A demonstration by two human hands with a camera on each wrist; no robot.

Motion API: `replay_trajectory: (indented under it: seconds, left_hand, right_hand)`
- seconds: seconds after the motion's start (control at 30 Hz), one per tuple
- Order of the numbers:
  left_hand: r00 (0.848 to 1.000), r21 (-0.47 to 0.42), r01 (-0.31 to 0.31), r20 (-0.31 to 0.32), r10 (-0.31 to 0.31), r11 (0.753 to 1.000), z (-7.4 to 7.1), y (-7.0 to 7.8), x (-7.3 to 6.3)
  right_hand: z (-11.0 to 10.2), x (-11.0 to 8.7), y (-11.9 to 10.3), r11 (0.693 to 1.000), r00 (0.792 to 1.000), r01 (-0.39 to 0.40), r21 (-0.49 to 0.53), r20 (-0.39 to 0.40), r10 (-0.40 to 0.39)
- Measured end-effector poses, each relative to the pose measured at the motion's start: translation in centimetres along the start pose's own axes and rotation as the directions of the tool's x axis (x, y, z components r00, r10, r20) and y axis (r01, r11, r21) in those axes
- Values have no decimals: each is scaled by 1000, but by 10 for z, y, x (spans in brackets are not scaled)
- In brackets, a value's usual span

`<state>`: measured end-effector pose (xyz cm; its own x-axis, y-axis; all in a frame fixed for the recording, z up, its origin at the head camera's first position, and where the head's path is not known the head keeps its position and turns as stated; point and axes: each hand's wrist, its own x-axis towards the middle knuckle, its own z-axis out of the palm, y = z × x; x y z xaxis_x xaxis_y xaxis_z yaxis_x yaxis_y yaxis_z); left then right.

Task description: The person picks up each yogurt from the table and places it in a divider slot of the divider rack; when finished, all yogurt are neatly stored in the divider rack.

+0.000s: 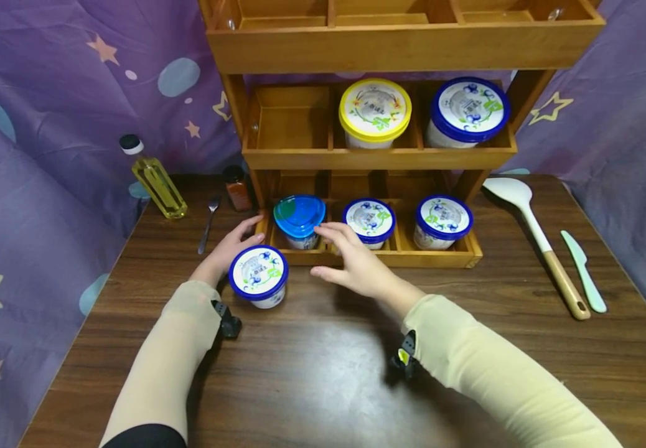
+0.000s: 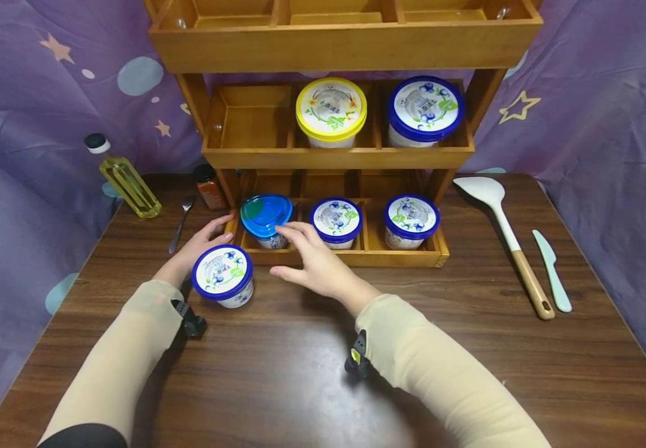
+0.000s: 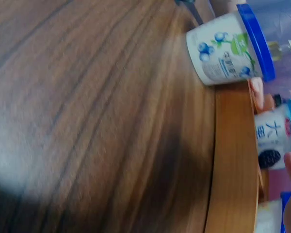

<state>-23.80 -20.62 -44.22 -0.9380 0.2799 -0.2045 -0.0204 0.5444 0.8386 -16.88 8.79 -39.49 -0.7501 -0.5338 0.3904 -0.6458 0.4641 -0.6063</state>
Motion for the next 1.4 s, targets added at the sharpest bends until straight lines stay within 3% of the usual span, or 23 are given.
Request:
replay_trajectory:
  seconds: [0.2,0.33,0.6,0.9,1.2,1.4]
  left_hand:
    - [1000,10,2,-6,-2,1000,0,2,0]
    - [1000,14,-4,-9,4,1000,1,2,0]
    - [1000,-11,13,-2,-13,1000,1,1,1]
    - [1000,-24,13,23,-12,1000,-2,35,-21]
    - [1000,-41,-8,19,8,999,-1,36,-24]
    - [999,-48,-13,29,15,999,-2,35,-23]
  right_hand:
    - [14,7,-9,999,990,49,2,130,-49]
    - [24,13,-13,998,979,48,-33,198,-41]
    - [41,22,-17,998,962,29,-48,274,-14]
    - [54,30,-23,998,950,40,-48,312,-23]
    - [62,32,-25,999,945,13,-39,328,0]
    - [64,35,-26,998,949,36,-43,316,-21]
